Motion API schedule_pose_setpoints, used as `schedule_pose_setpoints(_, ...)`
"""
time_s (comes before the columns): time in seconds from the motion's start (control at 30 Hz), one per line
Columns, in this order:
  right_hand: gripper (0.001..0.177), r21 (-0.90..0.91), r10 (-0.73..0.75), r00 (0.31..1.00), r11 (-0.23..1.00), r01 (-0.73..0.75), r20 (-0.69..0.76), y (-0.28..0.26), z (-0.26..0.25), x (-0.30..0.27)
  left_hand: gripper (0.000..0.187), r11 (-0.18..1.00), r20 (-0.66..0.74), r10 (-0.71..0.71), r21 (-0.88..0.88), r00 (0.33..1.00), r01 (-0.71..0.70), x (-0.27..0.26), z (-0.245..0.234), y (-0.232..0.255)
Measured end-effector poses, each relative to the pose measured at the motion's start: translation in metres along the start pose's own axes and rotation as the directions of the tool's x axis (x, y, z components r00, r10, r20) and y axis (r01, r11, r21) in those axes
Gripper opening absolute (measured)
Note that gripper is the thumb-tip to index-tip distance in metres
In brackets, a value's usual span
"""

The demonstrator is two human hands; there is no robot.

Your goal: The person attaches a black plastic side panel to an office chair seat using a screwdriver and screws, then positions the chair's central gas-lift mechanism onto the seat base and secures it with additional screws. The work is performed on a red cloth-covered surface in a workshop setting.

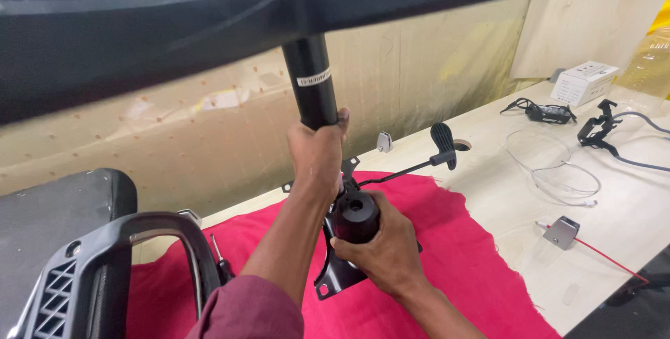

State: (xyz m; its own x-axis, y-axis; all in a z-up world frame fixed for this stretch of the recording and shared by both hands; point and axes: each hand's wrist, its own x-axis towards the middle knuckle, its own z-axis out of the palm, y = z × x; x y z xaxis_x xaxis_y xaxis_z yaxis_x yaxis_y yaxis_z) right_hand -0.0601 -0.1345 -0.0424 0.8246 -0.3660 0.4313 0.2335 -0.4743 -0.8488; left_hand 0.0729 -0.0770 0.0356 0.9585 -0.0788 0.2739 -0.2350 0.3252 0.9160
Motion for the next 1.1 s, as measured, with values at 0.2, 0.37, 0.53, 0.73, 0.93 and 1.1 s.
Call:
schedule_pose_setpoints(0.2, 0.058, 0.098, -0.135, 0.991, 0.986, 0.133, 0.011, -0.045, 0.008, -0.015, 0.030, 0.999, -0.055, 0.029, 0.015, 0.998, -0.028, -0.007, -0.011, 0.053)
schedule_pose_setpoints(0.37, 0.059, 0.079, -0.187, 0.982, 0.980, 0.184, 0.037, -0.088, 0.024, -0.023, 0.022, 0.989, -0.055, 0.132, -0.055, 0.990, -0.135, -0.020, -0.044, 0.100)
schedule_pose_setpoints(0.53, 0.055, 0.117, -0.269, 0.963, 0.957, 0.264, 0.028, -0.137, 0.063, -0.037, 0.025, 0.973, -0.113, 0.181, -0.126, 0.977, -0.195, -0.032, -0.094, 0.155)
schedule_pose_setpoints(0.73, 0.052, 0.179, -0.352, 0.933, 0.925, 0.335, 0.071, -0.201, 0.133, -0.065, 0.024, 0.960, -0.183, 0.274, -0.003, 0.944, -0.280, -0.048, -0.188, 0.217)
schedule_pose_setpoints(0.93, 0.048, 0.213, -0.378, 0.921, 0.911, 0.353, 0.090, -0.264, 0.219, -0.103, 0.028, 0.950, -0.195, 0.312, 0.060, 0.930, -0.306, -0.059, -0.296, 0.265)
schedule_pose_setpoints(1.1, 0.051, 0.197, -0.386, 0.914, 0.913, 0.358, 0.124, -0.300, 0.279, -0.131, 0.023, 0.956, -0.197, 0.292, 0.072, 0.936, -0.283, -0.067, -0.375, 0.284)
